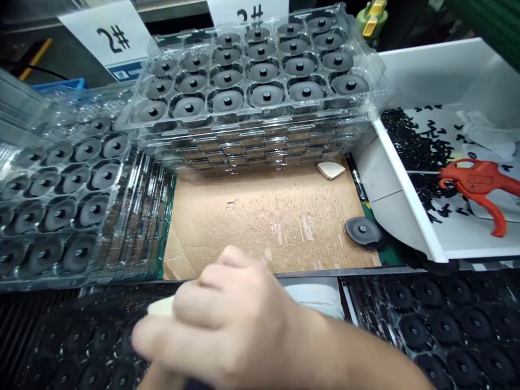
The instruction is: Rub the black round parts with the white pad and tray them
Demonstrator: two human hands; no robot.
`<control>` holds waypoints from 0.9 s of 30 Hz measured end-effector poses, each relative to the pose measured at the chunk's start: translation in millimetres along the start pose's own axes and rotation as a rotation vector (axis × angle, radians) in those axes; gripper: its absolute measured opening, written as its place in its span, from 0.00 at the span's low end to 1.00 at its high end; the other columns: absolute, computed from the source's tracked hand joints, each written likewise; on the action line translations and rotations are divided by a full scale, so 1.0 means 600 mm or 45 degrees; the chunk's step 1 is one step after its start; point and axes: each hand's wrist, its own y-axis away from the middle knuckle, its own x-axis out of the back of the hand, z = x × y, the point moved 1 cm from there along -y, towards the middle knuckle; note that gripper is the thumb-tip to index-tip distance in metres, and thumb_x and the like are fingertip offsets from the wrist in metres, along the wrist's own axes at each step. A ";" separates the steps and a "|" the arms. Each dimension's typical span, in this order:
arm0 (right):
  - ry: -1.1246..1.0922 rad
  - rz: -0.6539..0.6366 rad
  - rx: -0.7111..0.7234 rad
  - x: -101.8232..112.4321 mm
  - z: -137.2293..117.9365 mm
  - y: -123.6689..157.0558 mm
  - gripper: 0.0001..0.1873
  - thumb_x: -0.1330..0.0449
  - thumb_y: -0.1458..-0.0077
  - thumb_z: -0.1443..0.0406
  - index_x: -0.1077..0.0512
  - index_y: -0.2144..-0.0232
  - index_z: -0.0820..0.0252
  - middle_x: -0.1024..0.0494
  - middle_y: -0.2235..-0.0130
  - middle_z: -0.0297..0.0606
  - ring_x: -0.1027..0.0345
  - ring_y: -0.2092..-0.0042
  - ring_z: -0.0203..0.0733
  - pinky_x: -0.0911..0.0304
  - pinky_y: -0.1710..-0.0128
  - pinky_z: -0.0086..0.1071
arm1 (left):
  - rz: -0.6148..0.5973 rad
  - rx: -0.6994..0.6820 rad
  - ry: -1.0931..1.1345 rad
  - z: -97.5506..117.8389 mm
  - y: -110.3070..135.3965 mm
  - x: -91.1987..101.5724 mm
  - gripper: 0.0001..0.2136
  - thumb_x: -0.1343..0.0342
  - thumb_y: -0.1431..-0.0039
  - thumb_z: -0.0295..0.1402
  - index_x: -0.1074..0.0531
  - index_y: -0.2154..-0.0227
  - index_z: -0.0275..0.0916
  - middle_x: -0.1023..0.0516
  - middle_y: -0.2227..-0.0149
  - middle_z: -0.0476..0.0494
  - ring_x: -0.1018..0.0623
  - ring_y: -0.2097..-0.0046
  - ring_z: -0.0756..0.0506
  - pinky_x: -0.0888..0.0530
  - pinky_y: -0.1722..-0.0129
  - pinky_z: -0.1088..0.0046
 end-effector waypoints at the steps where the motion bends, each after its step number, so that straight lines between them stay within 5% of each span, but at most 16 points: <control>1: -0.090 0.020 -0.029 0.000 0.010 0.003 0.15 0.53 0.37 0.68 0.26 0.59 0.60 0.24 0.71 0.32 0.36 0.69 0.35 0.47 0.67 0.34 | -0.023 0.002 0.020 0.000 0.000 0.001 0.24 0.31 0.65 0.45 0.22 0.61 0.44 0.20 0.68 0.47 0.21 0.60 0.42 0.24 0.58 0.69; 5: -0.098 0.174 -0.756 -0.016 0.079 0.047 0.10 0.44 0.42 0.67 0.25 0.60 0.57 0.22 0.66 0.33 0.34 0.70 0.34 0.42 0.69 0.30 | -0.132 0.041 0.174 0.003 0.004 0.003 0.27 0.32 0.63 0.44 0.25 0.56 0.44 0.19 0.57 0.46 0.20 0.59 0.43 0.24 0.57 0.72; 7: -0.074 0.097 -0.939 -0.046 0.105 0.088 0.11 0.45 0.41 0.65 0.25 0.58 0.56 0.23 0.67 0.34 0.34 0.71 0.35 0.40 0.70 0.29 | -0.146 0.043 0.235 0.005 0.006 0.006 0.25 0.33 0.62 0.44 0.25 0.56 0.44 0.20 0.55 0.45 0.20 0.58 0.43 0.24 0.57 0.72; 10: -0.111 -0.079 -0.913 -0.095 0.117 0.142 0.11 0.46 0.42 0.66 0.23 0.62 0.57 0.23 0.71 0.35 0.32 0.70 0.37 0.39 0.68 0.31 | -0.091 0.033 0.244 0.005 0.005 0.011 0.26 0.32 0.64 0.43 0.24 0.58 0.44 0.20 0.56 0.44 0.20 0.57 0.42 0.24 0.58 0.73; 13: -0.129 -0.089 -0.941 -0.099 0.106 0.149 0.10 0.45 0.42 0.67 0.23 0.63 0.59 0.23 0.72 0.36 0.31 0.71 0.38 0.38 0.70 0.31 | -0.058 0.054 0.232 0.003 0.003 0.009 0.25 0.32 0.63 0.42 0.24 0.58 0.44 0.21 0.55 0.44 0.21 0.55 0.42 0.24 0.57 0.71; 16: -0.131 0.176 -0.964 -0.052 0.069 0.104 0.12 0.46 0.40 0.65 0.27 0.57 0.58 0.22 0.62 0.39 0.29 0.63 0.38 0.36 0.69 0.30 | -0.021 0.030 0.207 0.003 0.002 0.000 0.24 0.32 0.61 0.41 0.25 0.57 0.45 0.21 0.54 0.44 0.21 0.55 0.43 0.25 0.56 0.72; 19: -0.045 0.409 -0.594 -0.013 0.014 0.049 0.13 0.47 0.40 0.69 0.30 0.54 0.62 0.22 0.59 0.41 0.29 0.60 0.39 0.35 0.64 0.32 | 0.039 -0.025 0.156 0.004 0.003 -0.007 0.23 0.32 0.59 0.36 0.25 0.56 0.43 0.21 0.54 0.44 0.22 0.54 0.45 0.26 0.54 0.75; 22: -0.116 0.219 -0.283 -0.012 -0.022 0.023 0.13 0.50 0.41 0.73 0.30 0.55 0.68 0.21 0.63 0.42 0.30 0.64 0.39 0.35 0.62 0.34 | 0.110 -0.062 0.125 0.005 0.004 -0.004 0.19 0.33 0.56 0.32 0.25 0.58 0.43 0.20 0.56 0.46 0.23 0.53 0.44 0.28 0.50 0.71; 25: -0.251 -0.034 -0.399 -0.025 -0.019 0.015 0.11 0.48 0.41 0.73 0.28 0.59 0.63 0.22 0.64 0.36 0.31 0.64 0.37 0.36 0.64 0.31 | 0.205 -0.117 0.096 0.004 0.002 -0.003 0.17 0.33 0.56 0.30 0.24 0.60 0.45 0.20 0.59 0.49 0.21 0.56 0.45 0.25 0.54 0.71; 27: -0.124 0.091 -0.421 -0.029 -0.010 0.011 0.12 0.49 0.41 0.72 0.28 0.59 0.65 0.22 0.66 0.39 0.32 0.67 0.38 0.38 0.66 0.32 | 0.212 -0.083 0.037 0.003 0.001 -0.010 0.17 0.31 0.59 0.33 0.24 0.63 0.42 0.19 0.62 0.47 0.21 0.56 0.43 0.25 0.56 0.72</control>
